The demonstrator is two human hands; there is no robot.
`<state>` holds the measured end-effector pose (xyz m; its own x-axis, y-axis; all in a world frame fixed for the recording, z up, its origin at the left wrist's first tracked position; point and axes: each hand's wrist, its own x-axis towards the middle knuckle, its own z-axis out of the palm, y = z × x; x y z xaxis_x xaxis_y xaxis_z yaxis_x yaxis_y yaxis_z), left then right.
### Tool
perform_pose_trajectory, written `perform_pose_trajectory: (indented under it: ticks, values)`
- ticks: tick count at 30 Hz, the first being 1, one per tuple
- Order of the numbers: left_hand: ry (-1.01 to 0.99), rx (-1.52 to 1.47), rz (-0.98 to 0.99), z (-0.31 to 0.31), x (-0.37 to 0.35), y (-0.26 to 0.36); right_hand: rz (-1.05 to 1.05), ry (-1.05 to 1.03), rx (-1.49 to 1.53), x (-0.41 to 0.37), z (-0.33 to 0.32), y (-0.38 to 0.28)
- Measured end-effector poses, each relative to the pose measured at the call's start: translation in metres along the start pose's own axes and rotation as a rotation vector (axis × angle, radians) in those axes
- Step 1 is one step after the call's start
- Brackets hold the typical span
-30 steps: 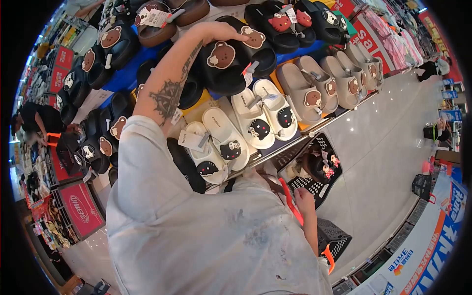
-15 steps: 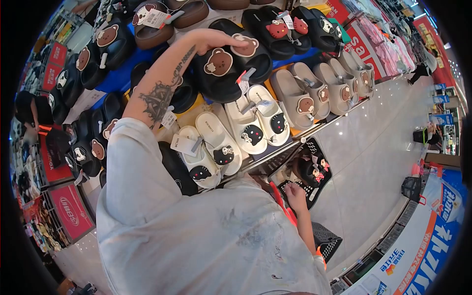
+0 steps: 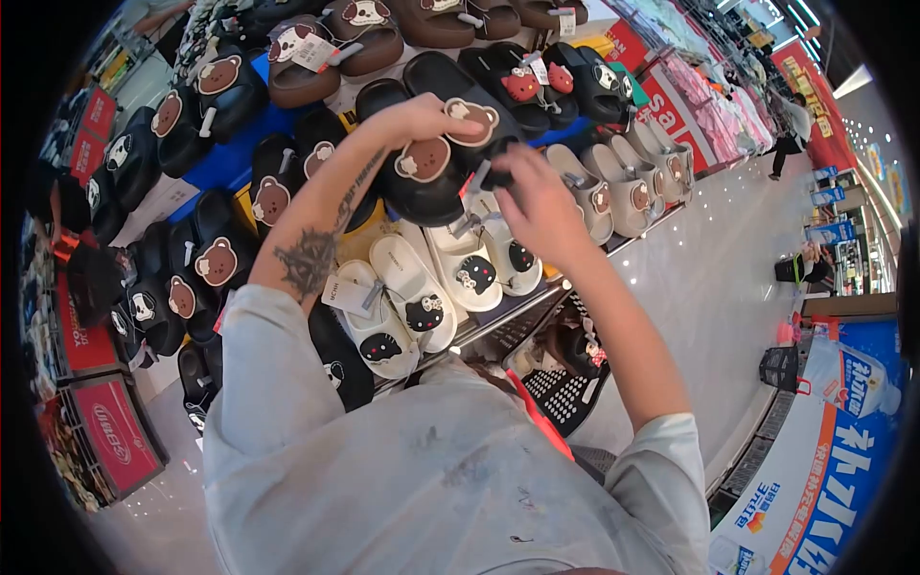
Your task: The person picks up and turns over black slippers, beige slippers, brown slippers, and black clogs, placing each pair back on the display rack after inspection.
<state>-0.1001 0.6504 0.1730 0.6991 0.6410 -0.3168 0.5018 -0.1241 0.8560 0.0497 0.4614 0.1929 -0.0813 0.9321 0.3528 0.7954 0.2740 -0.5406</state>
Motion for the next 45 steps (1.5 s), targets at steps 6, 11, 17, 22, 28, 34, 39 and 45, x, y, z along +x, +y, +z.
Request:
perform_pose_trajectory:
  ticks: [6,11,17,22,28,34,39,45]
  values:
    - [0.113,0.211,0.359,0.039,-0.048,0.022,-0.201,0.061,-0.327,0.051,-0.011,0.003]
    - [0.23,0.418,0.147,0.066,-0.112,0.051,-0.15,-0.263,-0.198,0.036,-0.04,-0.021]
    - [0.237,0.15,0.144,0.079,-0.14,0.046,-0.1,-0.017,0.008,-0.008,-0.051,-0.028]
    - [0.136,-0.306,0.236,0.104,-0.164,0.039,0.549,0.25,0.605,-0.057,-0.04,-0.035]
    - [-0.05,-0.648,0.133,0.148,-0.168,0.023,0.606,0.2,0.468,-0.085,-0.053,-0.038]
    - [-0.125,-0.677,0.066,0.168,-0.171,0.026,0.546,0.264,0.372,-0.101,-0.054,-0.037]
    - [-0.195,-0.654,0.103,0.175,-0.167,0.029,0.699,0.255,0.359,-0.107,-0.054,-0.026]
    - [-0.192,-0.438,0.036,0.182,-0.164,0.028,0.673,0.298,0.362,-0.111,-0.052,-0.021]
